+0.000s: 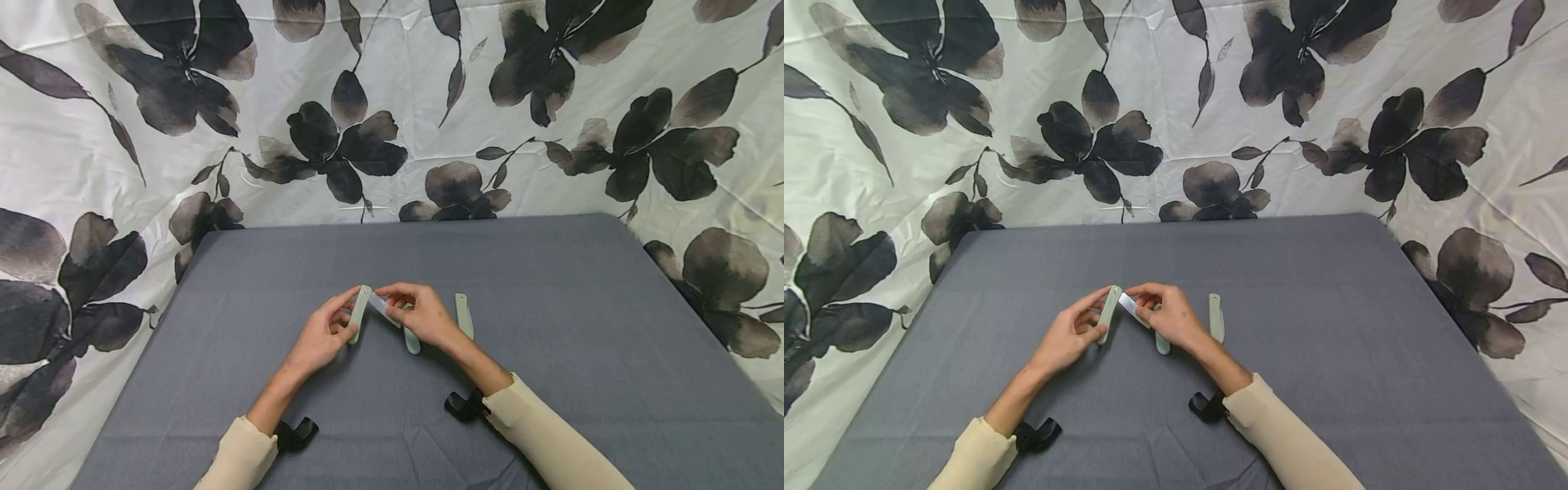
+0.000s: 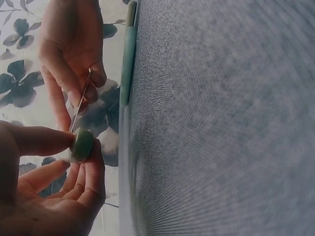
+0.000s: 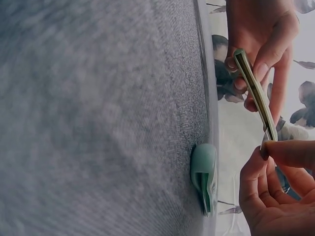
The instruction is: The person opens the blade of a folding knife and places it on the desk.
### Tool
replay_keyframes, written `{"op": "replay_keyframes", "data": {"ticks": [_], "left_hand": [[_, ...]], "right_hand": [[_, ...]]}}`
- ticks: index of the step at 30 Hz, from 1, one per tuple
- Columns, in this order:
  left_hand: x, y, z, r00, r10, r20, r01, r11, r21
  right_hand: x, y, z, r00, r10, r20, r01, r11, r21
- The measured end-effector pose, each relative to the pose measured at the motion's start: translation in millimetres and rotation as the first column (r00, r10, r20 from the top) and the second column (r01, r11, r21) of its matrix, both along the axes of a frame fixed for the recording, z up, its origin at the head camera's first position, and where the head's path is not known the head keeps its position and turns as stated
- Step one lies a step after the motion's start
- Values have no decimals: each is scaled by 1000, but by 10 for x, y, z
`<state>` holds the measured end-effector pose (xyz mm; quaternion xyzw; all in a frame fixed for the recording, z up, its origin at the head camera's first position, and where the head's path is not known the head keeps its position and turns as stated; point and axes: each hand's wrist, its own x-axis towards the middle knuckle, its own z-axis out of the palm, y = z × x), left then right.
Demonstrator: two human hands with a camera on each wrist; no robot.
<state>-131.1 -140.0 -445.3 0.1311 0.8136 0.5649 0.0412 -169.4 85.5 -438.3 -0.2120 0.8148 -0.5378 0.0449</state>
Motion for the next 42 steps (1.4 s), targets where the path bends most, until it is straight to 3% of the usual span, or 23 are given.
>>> {"op": "replay_keyframes", "data": {"ticks": [14, 28, 42], "left_hand": [[-15, -39, -3, 1000, -12, 0, 12, 999, -53], [-35, -46, -9, 999, -2, 47, 6, 996, -87], [-46, -54, 24, 999, -6, 54, 13, 992, -128]], "right_hand": [[-44, 46, 1, 999, 33, -19, -32, 999, 30], [-43, 52, -6, 999, 43, -23, -42, 997, 60], [-69, 59, 26, 999, 29, -42, -25, 995, 101]]}}
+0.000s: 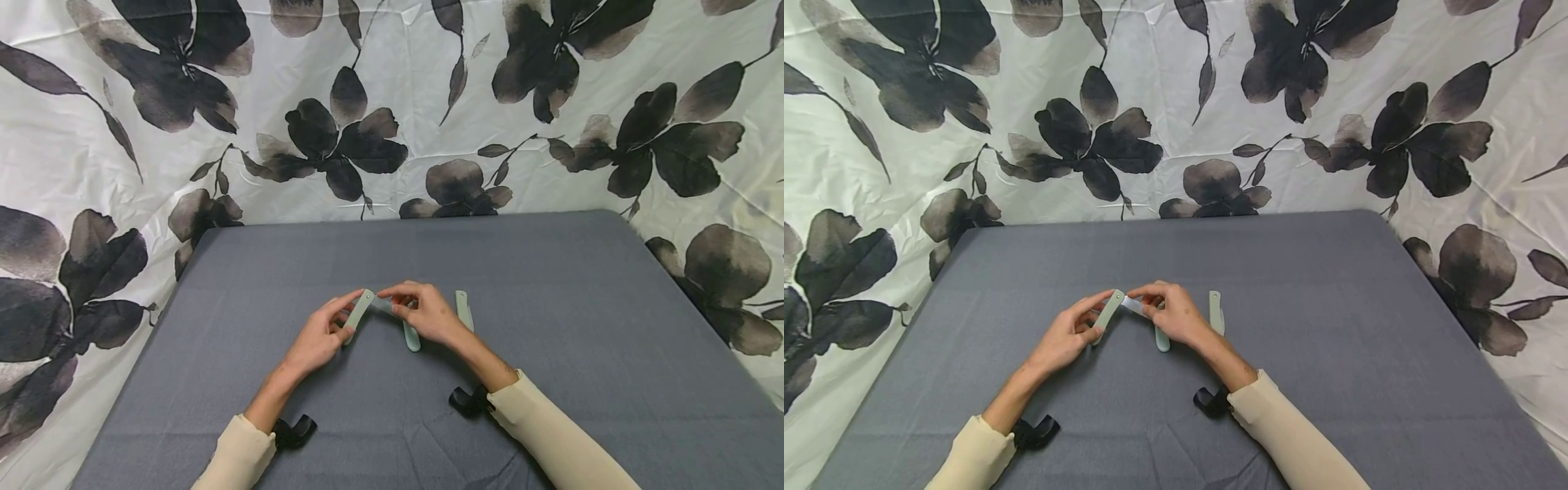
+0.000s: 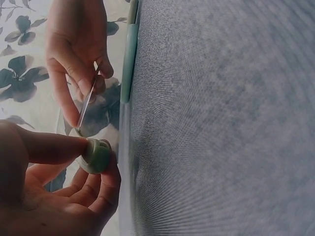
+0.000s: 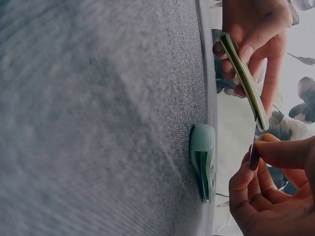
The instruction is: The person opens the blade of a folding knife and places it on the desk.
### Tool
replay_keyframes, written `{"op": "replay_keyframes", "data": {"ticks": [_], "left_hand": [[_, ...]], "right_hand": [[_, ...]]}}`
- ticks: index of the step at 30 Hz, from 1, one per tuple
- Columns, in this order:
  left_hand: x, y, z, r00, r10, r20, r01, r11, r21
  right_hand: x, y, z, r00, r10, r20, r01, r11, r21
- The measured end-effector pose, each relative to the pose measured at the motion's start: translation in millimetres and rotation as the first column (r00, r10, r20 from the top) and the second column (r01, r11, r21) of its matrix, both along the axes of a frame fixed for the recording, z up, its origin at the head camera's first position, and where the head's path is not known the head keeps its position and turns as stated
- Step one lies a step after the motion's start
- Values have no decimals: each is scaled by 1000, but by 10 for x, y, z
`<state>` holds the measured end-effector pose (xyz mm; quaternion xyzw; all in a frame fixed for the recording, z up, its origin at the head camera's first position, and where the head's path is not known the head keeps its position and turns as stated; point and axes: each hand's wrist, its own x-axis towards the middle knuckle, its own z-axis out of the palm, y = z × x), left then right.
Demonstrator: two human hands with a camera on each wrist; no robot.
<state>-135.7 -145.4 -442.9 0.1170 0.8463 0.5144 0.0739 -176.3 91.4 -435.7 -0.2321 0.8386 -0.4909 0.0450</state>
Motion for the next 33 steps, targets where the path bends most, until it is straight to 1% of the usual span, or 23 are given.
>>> {"op": "replay_keyframes", "data": {"ticks": [4, 8, 13, 19, 26, 29, 33], "left_hand": [[-9, -4, 1, 1000, -12, -2, 12, 1000, -2], [-15, -15, 10, 999, -32, -21, 32, 999, -4], [6, -46, 12, 997, -65, -37, 65, 998, -4], [28, -88, -10, 994, -104, -28, 104, 995, -6], [31, -114, 3, 990, -141, -24, 140, 990, -19], [33, -121, 6, 988, -152, -24, 151, 988, -37], [44, -131, 16, 986, -165, -26, 163, 985, -61]], "right_hand": [[-4, 13, 8, 1000, -4, -4, 4, 1000, 13], [-3, 30, 12, 1000, -2, -6, 2, 1000, 23], [17, 34, 23, 1000, 3, -2, -3, 999, 33], [43, 50, 19, 1000, 10, 12, -11, 998, 55], [51, 82, 20, 1000, 26, 10, -26, 996, 86], [56, 99, 17, 999, 43, -1, -42, 995, 90], [70, 113, 20, 999, 54, 6, -55, 995, 83]]}}
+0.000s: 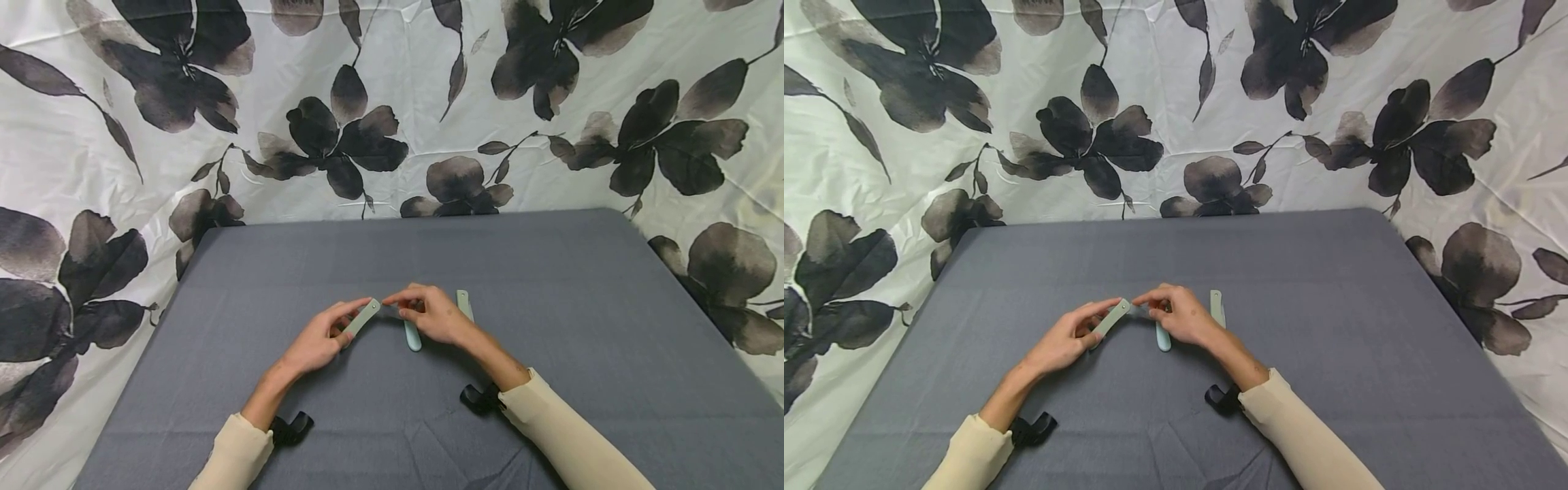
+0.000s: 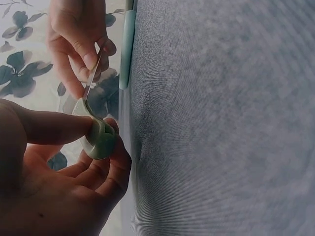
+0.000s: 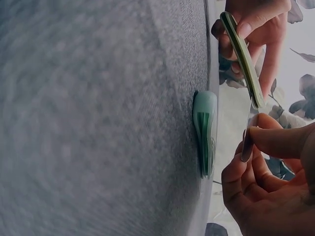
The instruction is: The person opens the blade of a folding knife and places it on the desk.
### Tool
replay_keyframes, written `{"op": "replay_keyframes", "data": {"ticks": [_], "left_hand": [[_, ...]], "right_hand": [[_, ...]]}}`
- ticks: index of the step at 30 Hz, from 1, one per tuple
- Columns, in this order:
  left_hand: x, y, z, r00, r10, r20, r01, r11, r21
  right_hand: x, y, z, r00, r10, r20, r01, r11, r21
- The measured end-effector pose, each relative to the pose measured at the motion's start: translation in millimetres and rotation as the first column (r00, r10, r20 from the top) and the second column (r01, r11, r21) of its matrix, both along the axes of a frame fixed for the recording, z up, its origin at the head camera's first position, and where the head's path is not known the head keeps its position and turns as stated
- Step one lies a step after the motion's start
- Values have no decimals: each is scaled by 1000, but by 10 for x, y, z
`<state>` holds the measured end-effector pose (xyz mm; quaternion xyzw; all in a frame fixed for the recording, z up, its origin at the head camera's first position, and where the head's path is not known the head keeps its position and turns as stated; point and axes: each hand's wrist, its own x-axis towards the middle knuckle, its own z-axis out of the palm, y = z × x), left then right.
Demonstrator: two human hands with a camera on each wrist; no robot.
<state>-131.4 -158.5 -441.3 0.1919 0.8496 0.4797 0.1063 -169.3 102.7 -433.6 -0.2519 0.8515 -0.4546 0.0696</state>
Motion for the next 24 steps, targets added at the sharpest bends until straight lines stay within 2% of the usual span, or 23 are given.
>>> {"op": "replay_keyframes", "data": {"ticks": [12, 24], "left_hand": [[-28, -11, 48, 999, -40, -7, 40, 999, -34], [-60, -39, 90, 995, -91, 43, 93, 995, -46]], "right_hand": [[-23, 23, 30, 1000, 14, 24, -13, 1000, -17], [-37, 30, 69, 1000, 8, 4, -8, 1000, 29]]}}
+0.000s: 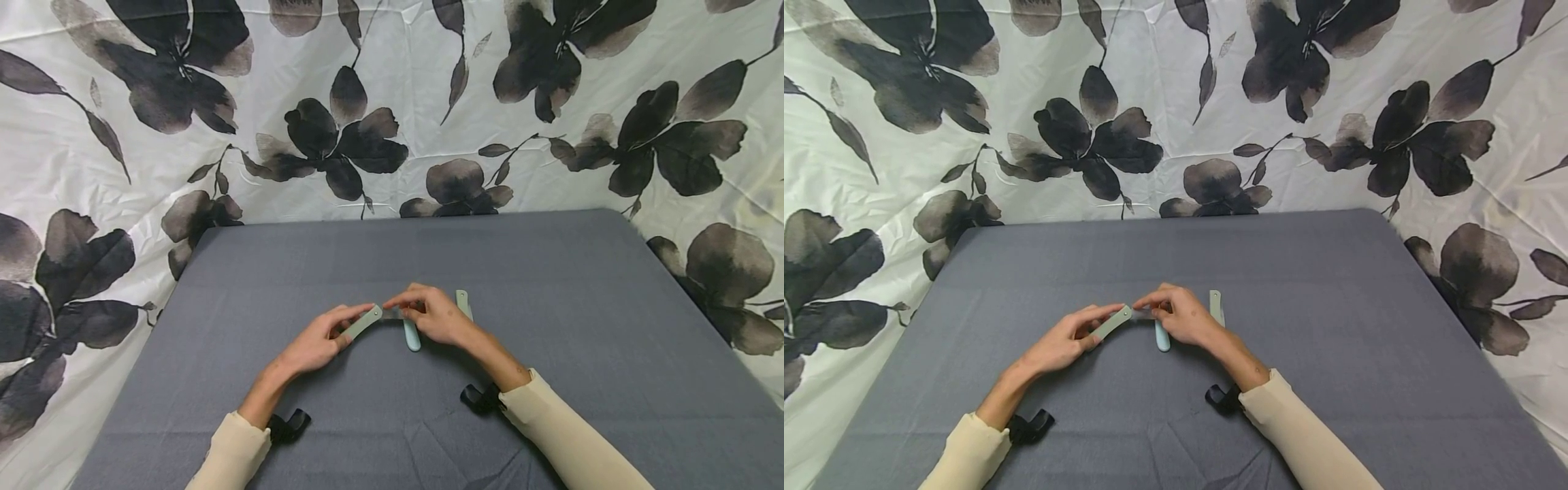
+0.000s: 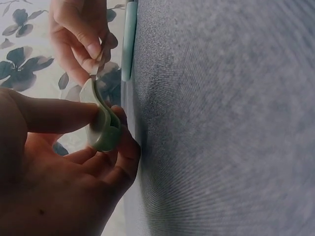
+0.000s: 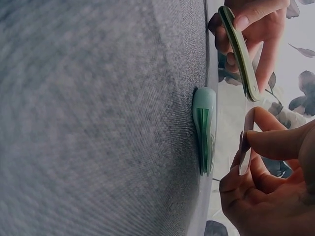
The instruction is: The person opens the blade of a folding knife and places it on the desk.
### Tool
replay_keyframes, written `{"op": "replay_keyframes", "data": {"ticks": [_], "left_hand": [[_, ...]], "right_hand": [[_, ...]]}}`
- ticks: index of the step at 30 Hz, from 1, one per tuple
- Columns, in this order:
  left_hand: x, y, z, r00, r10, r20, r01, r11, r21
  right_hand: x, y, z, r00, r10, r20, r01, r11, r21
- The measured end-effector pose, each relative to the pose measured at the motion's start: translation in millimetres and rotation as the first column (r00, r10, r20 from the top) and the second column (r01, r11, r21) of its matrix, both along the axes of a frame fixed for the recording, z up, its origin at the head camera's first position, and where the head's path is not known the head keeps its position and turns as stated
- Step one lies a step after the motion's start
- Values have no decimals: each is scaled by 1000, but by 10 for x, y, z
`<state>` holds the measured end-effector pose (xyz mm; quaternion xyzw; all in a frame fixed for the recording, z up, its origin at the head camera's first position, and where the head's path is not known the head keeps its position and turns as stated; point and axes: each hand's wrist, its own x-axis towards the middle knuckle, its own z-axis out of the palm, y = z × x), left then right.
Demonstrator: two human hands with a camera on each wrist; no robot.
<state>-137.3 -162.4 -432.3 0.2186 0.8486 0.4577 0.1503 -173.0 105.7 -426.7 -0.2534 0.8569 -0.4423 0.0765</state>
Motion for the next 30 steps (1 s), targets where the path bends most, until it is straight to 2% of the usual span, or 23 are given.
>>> {"op": "replay_keyframes", "data": {"ticks": [4, 12, 23, 30], "left_hand": [[-4, -3, -1, 1000, -22, 5, 22, 1000, -4], [-10, 4, -11, 997, -73, -26, 72, 997, -40], [22, -21, 33, 998, -54, -19, 53, 997, -58], [20, -7, 53, 997, -72, -5, 72, 996, -53]], "right_hand": [[3, 10, 13, 1000, 13, -2, -13, 1000, 2], [40, 52, -25, 1000, 8, -3, -8, 1000, 13], [15, 10, -32, 999, 24, -23, -23, 1000, 19], [11, 14, -1, 998, 41, -48, -40, 999, 24]]}}
